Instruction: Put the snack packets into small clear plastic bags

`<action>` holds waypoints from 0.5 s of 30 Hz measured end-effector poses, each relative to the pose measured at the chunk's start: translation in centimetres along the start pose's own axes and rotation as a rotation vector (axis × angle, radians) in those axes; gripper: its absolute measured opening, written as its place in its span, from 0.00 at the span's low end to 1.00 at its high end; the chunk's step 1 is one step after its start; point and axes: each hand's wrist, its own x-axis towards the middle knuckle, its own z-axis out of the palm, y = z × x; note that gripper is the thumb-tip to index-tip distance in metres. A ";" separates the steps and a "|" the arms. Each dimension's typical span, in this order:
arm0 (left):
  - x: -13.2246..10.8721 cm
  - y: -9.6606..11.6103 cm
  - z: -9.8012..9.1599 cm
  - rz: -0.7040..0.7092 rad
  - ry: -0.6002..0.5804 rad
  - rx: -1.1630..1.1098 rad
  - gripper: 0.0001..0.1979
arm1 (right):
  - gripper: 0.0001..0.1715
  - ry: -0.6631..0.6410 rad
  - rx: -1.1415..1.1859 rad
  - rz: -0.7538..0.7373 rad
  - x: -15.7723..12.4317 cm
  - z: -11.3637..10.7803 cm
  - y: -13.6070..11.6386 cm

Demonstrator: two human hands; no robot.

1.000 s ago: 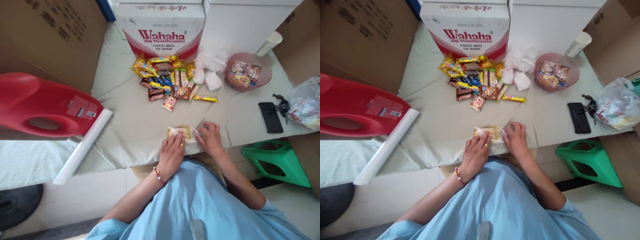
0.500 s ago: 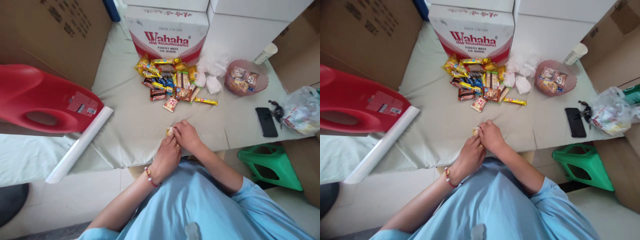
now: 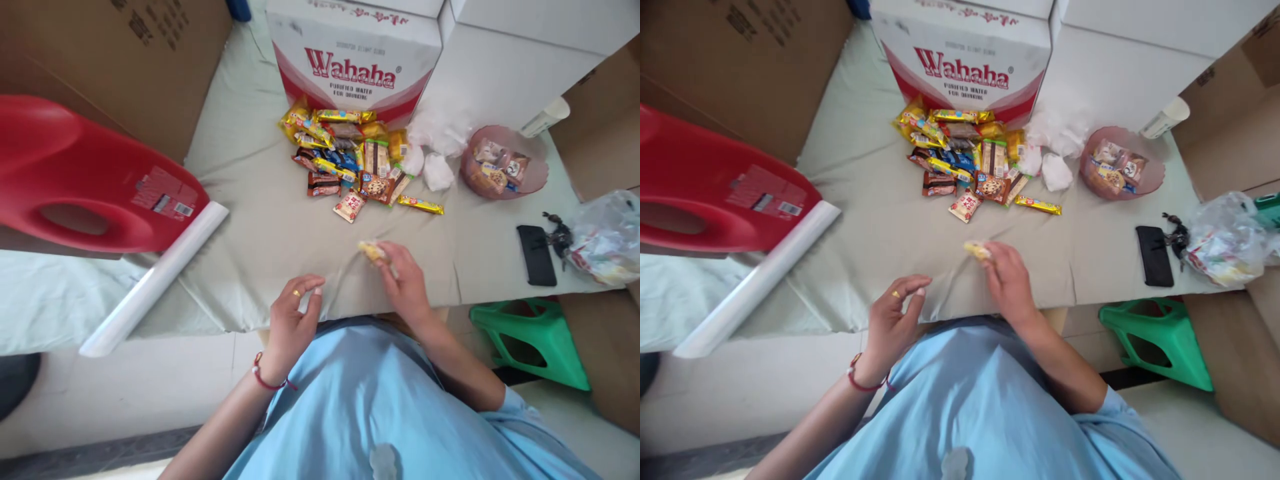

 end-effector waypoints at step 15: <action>5.3 2.3 7.5 -0.219 -0.339 -0.369 0.19 | 0.30 0.049 0.618 0.352 -1.3 -0.5 2.3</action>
